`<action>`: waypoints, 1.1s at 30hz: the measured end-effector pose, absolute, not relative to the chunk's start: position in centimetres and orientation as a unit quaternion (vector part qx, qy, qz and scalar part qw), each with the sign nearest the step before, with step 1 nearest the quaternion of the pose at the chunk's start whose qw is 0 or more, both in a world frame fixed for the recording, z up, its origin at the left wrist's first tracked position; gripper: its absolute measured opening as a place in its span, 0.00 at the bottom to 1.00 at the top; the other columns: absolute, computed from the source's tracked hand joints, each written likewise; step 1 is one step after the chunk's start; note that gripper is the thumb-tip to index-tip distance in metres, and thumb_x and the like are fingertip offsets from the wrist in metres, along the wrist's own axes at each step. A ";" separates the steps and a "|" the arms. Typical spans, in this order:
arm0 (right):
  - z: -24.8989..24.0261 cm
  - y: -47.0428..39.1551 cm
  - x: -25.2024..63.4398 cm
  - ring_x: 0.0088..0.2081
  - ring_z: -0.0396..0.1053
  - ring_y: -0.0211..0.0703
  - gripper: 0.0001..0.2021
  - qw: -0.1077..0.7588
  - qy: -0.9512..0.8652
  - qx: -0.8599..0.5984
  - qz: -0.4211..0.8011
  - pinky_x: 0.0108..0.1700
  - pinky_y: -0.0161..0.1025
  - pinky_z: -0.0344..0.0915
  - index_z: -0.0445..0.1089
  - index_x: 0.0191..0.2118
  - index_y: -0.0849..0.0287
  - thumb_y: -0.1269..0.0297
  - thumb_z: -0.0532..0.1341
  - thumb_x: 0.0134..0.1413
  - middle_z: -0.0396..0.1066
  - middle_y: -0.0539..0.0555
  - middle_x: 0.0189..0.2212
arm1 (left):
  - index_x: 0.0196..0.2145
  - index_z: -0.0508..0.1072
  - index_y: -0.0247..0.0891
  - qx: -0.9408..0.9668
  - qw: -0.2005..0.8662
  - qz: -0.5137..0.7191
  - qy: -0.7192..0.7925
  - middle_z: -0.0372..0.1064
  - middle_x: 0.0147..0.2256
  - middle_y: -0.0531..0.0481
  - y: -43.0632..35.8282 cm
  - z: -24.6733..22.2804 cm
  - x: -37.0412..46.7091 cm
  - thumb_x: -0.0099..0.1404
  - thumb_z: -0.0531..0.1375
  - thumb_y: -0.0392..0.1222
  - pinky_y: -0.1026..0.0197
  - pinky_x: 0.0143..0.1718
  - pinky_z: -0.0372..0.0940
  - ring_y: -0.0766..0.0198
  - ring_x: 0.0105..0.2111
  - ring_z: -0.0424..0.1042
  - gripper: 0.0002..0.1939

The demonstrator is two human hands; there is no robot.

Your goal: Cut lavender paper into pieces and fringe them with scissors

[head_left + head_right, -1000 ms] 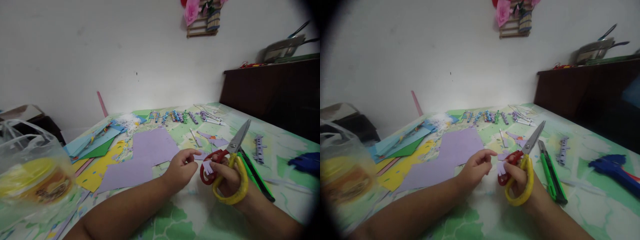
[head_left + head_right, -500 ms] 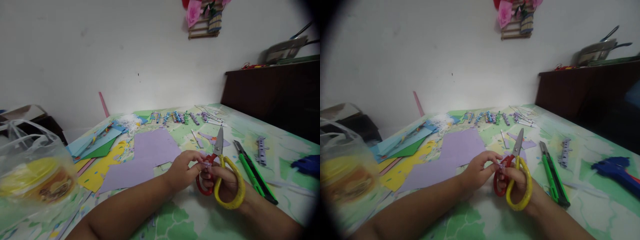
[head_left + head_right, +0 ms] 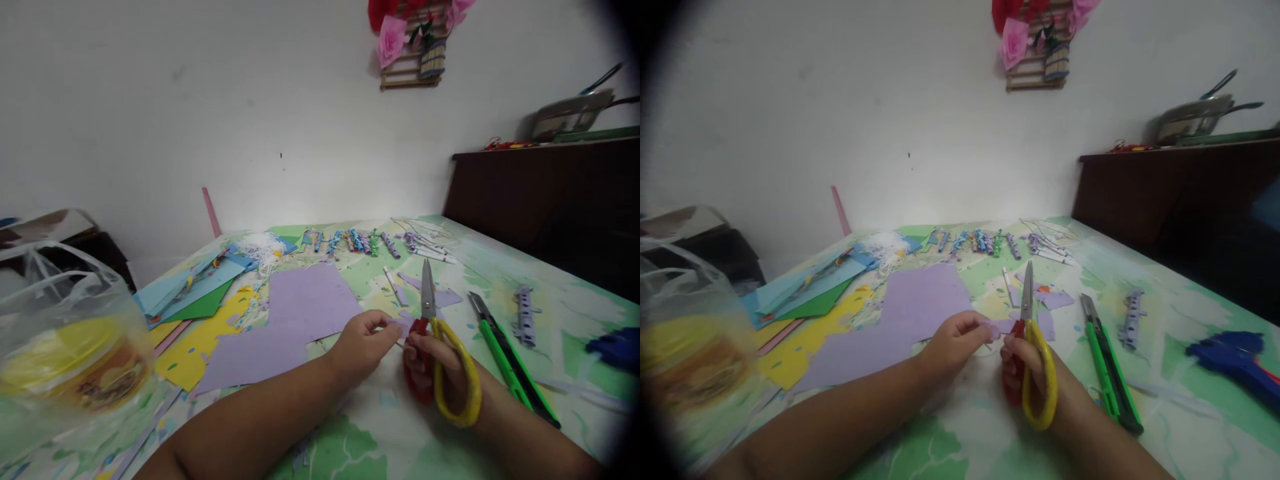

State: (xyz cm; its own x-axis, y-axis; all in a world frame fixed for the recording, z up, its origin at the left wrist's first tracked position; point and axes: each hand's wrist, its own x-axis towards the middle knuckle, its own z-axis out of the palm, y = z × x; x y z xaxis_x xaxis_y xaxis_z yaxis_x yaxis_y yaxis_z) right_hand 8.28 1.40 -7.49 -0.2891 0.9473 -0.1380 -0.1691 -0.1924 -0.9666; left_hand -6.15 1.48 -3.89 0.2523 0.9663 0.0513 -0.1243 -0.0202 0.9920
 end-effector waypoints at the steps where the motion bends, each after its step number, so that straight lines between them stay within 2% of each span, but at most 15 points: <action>1: -7.4 1.6 8.8 0.12 0.49 0.32 0.16 0.427 -0.480 -0.432 0.632 0.14 0.33 0.47 0.54 0.18 0.54 0.50 0.56 0.44 0.51 0.42 0.11 | 0.22 0.69 0.33 0.534 0.573 0.478 0.397 0.67 0.21 0.52 1.6 -3.7 -6.3 0.51 0.61 0.41 0.65 0.32 0.60 0.70 0.25 0.65 0.08; 3: -6.9 1.8 9.9 0.13 0.52 0.34 0.15 0.434 -0.506 -0.469 0.580 0.16 0.34 0.49 0.57 0.19 0.54 0.51 0.58 0.44 0.54 0.43 0.12 | 0.19 0.66 0.34 0.520 0.580 0.487 0.395 0.66 0.19 0.52 1.9 -3.2 -6.5 0.49 0.61 0.39 0.65 0.30 0.60 0.70 0.23 0.65 0.08; 5: -6.3 1.7 10.8 0.19 0.59 0.37 0.12 0.441 -0.553 -0.516 0.484 0.21 0.35 0.55 0.61 0.25 0.54 0.54 0.62 0.41 0.61 0.45 0.18 | 0.19 0.64 0.34 0.496 0.599 0.499 0.383 0.66 0.18 0.52 2.2 -2.8 -6.6 0.47 0.62 0.39 0.64 0.28 0.60 0.70 0.21 0.65 0.09; 7: -5.7 1.4 11.1 0.27 0.64 0.43 0.14 0.396 -0.637 -0.571 0.334 0.26 0.37 0.58 0.62 0.32 0.53 0.54 0.63 0.40 0.66 0.48 0.25 | 0.20 0.63 0.35 0.471 0.612 0.514 0.373 0.68 0.18 0.51 2.5 -2.5 -6.7 0.45 0.63 0.39 0.63 0.27 0.62 0.68 0.21 0.67 0.10; 9: -5.2 1.0 11.1 0.29 0.65 0.46 0.14 0.328 -0.691 -0.597 0.241 0.28 0.40 0.59 0.61 0.35 0.54 0.53 0.60 0.44 0.67 0.50 0.28 | 0.22 0.65 0.34 0.453 0.614 0.528 0.372 0.69 0.20 0.51 2.7 -2.3 -6.8 0.44 0.64 0.38 0.62 0.28 0.63 0.67 0.23 0.69 0.10; 13: -4.7 0.4 10.5 0.32 0.66 0.47 0.13 0.287 -0.714 -0.595 0.231 0.32 0.41 0.61 0.59 0.39 0.56 0.54 0.55 0.50 0.68 0.53 0.31 | 0.25 0.69 0.33 0.441 0.602 0.541 0.389 0.69 0.22 0.52 3.0 -2.4 -6.8 0.46 0.64 0.38 0.62 0.31 0.65 0.68 0.25 0.69 0.08; 19: -4.5 0.1 10.2 0.40 0.67 0.48 0.17 0.299 -0.705 -0.591 0.255 0.41 0.42 0.62 0.59 0.44 0.57 0.59 0.57 0.47 0.69 0.56 0.40 | 0.23 0.69 0.33 0.405 0.632 0.533 0.391 0.67 0.27 0.51 2.9 -2.3 -6.7 0.46 0.65 0.37 0.60 0.35 0.66 0.68 0.31 0.67 0.08; 22: -4.4 -0.1 10.0 0.40 0.68 0.50 0.18 0.293 -0.710 -0.588 0.252 0.41 0.42 0.62 0.59 0.45 0.57 0.60 0.57 0.47 0.69 0.56 0.40 | 0.22 0.67 0.33 0.404 0.623 0.544 0.390 0.67 0.27 0.50 2.7 -2.2 -6.7 0.46 0.63 0.37 0.60 0.36 0.65 0.66 0.32 0.67 0.07; 28: -5.1 0.3 10.2 0.40 0.67 0.51 0.17 0.282 -0.728 -0.581 0.229 0.41 0.45 0.62 0.59 0.44 0.57 0.57 0.57 0.49 0.69 0.57 0.40 | 0.23 0.69 0.34 0.456 0.595 0.547 0.372 0.66 0.22 0.53 2.5 -2.4 -6.7 0.46 0.60 0.33 0.65 0.31 0.60 0.71 0.25 0.65 0.03; 33: -5.4 0.5 10.6 0.37 0.67 0.51 0.16 0.267 -0.744 -0.586 0.177 0.38 0.44 0.63 0.60 0.42 0.57 0.55 0.57 0.48 0.69 0.57 0.37 | 0.22 0.70 0.33 0.508 0.576 0.526 0.365 0.66 0.20 0.53 2.2 -2.2 -7.0 0.46 0.59 0.33 0.64 0.30 0.59 0.70 0.24 0.64 0.01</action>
State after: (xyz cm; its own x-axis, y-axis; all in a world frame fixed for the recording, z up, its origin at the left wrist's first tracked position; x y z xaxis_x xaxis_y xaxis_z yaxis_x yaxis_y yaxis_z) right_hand 10.65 0.50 -5.38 -0.1709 0.9670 0.1890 0.7777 0.2502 -0.5768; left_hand -7.03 2.15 -2.18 0.1786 0.9773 0.1139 -0.2347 -0.0701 0.9695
